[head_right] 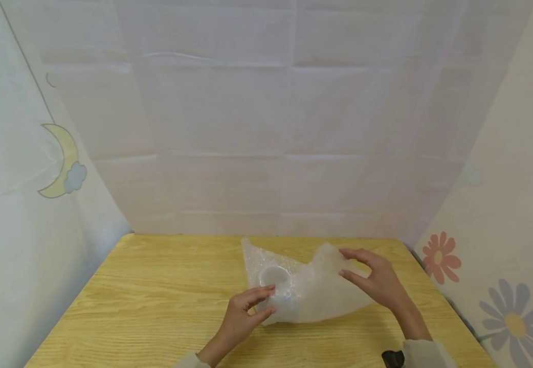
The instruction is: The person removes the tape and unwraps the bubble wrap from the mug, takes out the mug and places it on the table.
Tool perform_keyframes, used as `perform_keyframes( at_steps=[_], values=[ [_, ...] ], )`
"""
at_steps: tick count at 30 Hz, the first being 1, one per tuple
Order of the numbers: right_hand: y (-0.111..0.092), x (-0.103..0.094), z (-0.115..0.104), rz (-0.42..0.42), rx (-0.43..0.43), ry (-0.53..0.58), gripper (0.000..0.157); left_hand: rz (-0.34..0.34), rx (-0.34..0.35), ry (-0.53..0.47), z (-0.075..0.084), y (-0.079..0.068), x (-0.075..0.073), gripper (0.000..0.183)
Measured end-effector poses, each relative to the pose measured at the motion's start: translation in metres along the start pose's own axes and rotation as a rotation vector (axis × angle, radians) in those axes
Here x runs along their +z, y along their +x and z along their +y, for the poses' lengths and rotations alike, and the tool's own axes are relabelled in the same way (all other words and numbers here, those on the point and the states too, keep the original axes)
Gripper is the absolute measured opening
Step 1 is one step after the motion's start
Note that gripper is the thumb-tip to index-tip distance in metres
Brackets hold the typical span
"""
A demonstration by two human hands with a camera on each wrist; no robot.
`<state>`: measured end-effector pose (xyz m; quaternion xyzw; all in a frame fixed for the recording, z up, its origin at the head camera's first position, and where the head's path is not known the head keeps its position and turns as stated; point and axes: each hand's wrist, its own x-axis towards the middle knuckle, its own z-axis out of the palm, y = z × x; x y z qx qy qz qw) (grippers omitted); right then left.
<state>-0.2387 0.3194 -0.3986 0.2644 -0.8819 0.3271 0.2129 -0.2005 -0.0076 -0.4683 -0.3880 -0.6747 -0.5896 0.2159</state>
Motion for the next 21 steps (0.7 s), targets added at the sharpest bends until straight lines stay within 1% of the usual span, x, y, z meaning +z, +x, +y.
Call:
perform_keyframes(
  at_steps=[3, 5, 9, 12, 16, 18, 21],
  values=[
    [-0.003, -0.002, 0.001, 0.0, -0.009, 0.004, 0.041, -0.024, -0.036, -0.058, 0.001, -0.001, 0.0, 0.03],
    [-0.005, -0.004, 0.001, -0.004, -0.014, 0.003, 0.039, -0.035, -0.07, -0.072, -0.002, -0.003, 0.002, 0.027],
    [-0.011, -0.008, -0.001, -0.006, -0.024, 0.014, 0.037, -0.048, -0.117, -0.076, -0.015, -0.011, 0.006, 0.025],
    [-0.017, -0.011, -0.005, -0.01, -0.03, 0.028, 0.035, -0.063, -0.105, -0.064, -0.022, -0.015, 0.008, 0.025],
    [-0.026, -0.014, -0.007, -0.019, -0.032, 0.014, 0.034, -0.08, -0.064, -0.035, -0.025, -0.018, 0.008, 0.024],
    [-0.031, -0.014, -0.007, -0.025, -0.031, 0.004, 0.034, -0.089, -0.059, -0.041, -0.024, -0.018, 0.008, 0.023],
    [-0.038, -0.015, -0.005, -0.034, -0.029, 0.0, 0.034, -0.104, -0.072, -0.068, -0.023, -0.019, 0.008, 0.023]
  ],
)
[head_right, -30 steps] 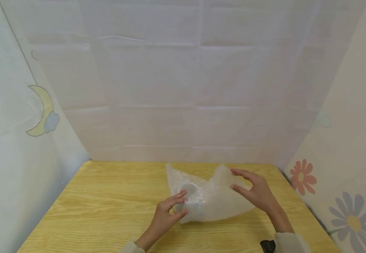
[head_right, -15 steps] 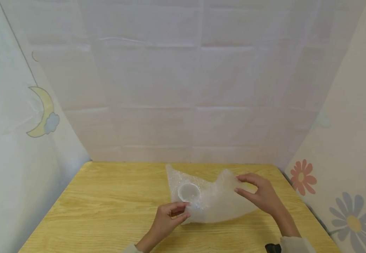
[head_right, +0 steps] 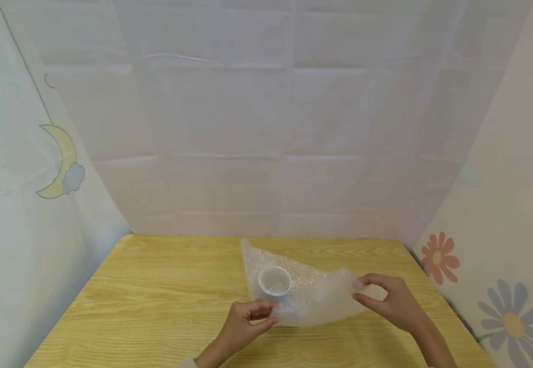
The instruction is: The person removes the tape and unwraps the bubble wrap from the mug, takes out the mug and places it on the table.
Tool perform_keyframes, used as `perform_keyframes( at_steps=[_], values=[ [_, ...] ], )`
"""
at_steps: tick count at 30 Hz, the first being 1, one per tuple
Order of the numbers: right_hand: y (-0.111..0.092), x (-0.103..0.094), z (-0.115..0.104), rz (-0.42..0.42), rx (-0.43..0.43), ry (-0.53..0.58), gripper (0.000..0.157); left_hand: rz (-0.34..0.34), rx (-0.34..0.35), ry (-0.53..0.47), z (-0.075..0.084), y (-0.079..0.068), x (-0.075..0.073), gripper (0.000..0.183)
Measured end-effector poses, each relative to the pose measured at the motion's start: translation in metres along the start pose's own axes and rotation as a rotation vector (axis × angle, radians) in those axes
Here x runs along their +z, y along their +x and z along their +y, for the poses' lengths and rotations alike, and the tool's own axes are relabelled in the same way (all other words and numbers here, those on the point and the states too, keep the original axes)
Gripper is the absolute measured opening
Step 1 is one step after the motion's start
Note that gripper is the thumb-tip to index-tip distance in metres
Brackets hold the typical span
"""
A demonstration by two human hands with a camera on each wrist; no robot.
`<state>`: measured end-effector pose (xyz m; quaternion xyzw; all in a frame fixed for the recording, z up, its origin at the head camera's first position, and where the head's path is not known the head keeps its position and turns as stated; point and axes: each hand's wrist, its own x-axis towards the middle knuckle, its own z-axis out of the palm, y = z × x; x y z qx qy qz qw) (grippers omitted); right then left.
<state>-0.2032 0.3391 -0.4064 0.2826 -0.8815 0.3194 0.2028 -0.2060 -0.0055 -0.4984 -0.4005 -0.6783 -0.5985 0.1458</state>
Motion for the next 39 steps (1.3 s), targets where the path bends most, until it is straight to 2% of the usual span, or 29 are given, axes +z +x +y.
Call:
perform_keyframes(
  at_steps=[6, 10, 20, 23, 26, 29, 31, 34, 39],
  values=[
    [-0.015, -0.001, 0.01, -0.002, 0.039, 0.016, 0.032, -0.025, -0.033, -0.03, 0.002, -0.001, 0.0, 0.022],
    [-0.026, -0.003, 0.02, -0.021, 0.046, 0.036, 0.032, -0.049, -0.009, -0.02, 0.003, -0.002, 0.0, 0.02],
    [-0.05, -0.006, 0.033, -0.089, 0.065, 0.187, 0.044, -0.16, 0.199, 0.144, 0.005, -0.004, -0.001, 0.024],
    [-0.052, -0.005, 0.031, -0.094, 0.085, 0.198, 0.041, -0.17, 0.272, 0.21, 0.005, -0.003, -0.001, 0.027],
    [-0.053, -0.004, 0.027, -0.109, 0.169, 0.192, 0.032, -0.183, 0.308, 0.249, 0.008, -0.003, -0.002, 0.029],
    [-0.054, -0.002, 0.025, -0.136, 0.25, 0.202, 0.025, -0.209, 0.263, 0.198, 0.01, -0.004, -0.001, 0.029],
    [-0.055, -0.002, 0.024, -0.156, 0.276, 0.21, 0.021, -0.224, 0.226, 0.165, 0.011, -0.006, 0.0, 0.028],
    [-0.055, 0.0, 0.024, -0.168, 0.272, 0.206, 0.018, -0.231, 0.153, 0.124, 0.01, -0.009, 0.003, 0.024],
    [-0.058, 0.002, 0.027, -0.195, 0.244, 0.206, 0.016, -0.205, 0.082, 0.154, 0.007, -0.011, 0.008, 0.015]
  ],
)
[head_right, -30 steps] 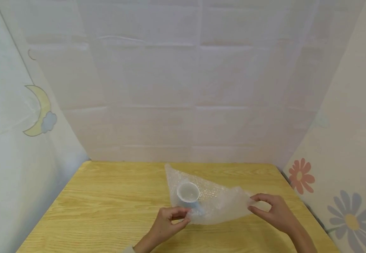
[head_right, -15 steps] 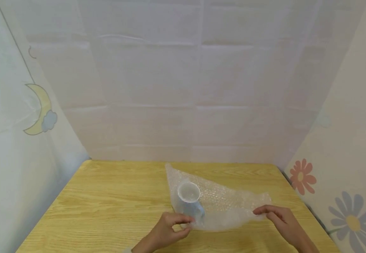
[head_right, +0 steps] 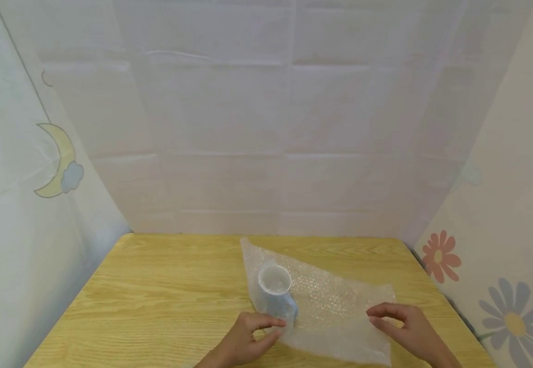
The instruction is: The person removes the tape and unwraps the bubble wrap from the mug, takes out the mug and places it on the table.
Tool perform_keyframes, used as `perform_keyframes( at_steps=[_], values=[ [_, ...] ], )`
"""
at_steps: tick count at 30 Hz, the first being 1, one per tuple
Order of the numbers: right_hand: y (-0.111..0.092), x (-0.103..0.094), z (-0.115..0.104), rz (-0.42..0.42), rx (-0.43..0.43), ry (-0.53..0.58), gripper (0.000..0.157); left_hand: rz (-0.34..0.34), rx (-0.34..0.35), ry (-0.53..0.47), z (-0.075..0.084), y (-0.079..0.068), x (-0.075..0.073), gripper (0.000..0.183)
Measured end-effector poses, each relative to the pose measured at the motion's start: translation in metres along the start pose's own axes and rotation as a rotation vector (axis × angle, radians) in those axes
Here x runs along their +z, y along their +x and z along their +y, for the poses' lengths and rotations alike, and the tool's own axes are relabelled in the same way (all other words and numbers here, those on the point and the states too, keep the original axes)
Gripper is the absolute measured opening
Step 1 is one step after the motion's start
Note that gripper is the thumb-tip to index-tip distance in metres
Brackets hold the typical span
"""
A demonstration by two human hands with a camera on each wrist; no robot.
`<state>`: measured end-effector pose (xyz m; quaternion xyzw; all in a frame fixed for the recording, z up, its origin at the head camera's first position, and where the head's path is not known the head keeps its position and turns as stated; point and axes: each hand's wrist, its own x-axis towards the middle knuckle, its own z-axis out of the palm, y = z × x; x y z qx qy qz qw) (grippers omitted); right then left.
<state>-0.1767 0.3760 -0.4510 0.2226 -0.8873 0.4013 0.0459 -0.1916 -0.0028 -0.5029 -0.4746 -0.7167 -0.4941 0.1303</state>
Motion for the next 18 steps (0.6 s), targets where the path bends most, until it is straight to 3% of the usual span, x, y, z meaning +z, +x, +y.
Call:
perform_keyframes(
  at_steps=[8, 14, 18],
  values=[
    [-0.008, 0.001, 0.012, -0.145, 0.049, 0.026, 0.02, 0.001, -0.117, 0.025, 0.002, -0.005, 0.003, 0.021],
    [-0.017, 0.006, 0.022, -0.153, 0.116, -0.072, 0.025, -0.013, -0.114, 0.067, 0.0, -0.005, 0.006, 0.032],
    [-0.022, 0.009, 0.03, -0.197, 0.174, -0.075, 0.032, -0.021, -0.13, 0.112, -0.001, -0.005, 0.007, 0.038]
  ],
)
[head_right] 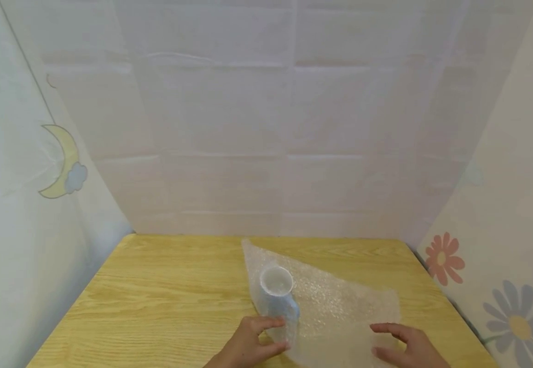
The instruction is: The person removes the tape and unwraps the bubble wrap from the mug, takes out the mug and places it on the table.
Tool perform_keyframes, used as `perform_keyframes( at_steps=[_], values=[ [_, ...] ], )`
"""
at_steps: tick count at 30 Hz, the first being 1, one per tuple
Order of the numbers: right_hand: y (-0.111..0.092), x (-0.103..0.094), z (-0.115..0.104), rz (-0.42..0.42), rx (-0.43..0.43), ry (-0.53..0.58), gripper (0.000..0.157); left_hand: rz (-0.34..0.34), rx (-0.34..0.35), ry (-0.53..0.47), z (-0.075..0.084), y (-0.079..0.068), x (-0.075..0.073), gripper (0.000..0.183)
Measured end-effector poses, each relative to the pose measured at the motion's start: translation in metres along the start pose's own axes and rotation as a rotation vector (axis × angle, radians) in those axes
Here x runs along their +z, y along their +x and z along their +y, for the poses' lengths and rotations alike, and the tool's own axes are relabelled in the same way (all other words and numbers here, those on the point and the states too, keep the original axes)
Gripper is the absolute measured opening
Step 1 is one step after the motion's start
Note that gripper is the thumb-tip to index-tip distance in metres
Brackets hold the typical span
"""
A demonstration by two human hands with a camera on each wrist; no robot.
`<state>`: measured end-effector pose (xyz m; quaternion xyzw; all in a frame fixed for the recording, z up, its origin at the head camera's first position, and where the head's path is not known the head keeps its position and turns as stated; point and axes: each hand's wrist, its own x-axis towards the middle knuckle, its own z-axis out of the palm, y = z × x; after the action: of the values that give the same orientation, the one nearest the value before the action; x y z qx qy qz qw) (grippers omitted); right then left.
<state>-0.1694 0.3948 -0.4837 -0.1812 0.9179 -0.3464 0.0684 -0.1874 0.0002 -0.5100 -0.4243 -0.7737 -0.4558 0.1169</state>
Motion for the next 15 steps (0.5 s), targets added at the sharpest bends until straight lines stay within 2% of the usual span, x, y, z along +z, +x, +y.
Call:
perform_keyframes(
  at_steps=[7, 12, 15],
  values=[
    [-0.001, 0.006, 0.006, -0.108, 0.049, 0.037, 0.047, -0.001, 0.007, 0.054, 0.003, -0.001, 0.001, 0.041],
    [-0.002, 0.013, 0.007, -0.159, 0.12, 0.082, 0.062, -0.04, -0.055, 0.015, 0.009, -0.003, 0.002, 0.049],
    [-0.006, 0.019, 0.004, -0.136, 0.079, 0.035, 0.068, -0.058, -0.098, 0.02, 0.012, -0.004, 0.003, 0.055]
  ],
)
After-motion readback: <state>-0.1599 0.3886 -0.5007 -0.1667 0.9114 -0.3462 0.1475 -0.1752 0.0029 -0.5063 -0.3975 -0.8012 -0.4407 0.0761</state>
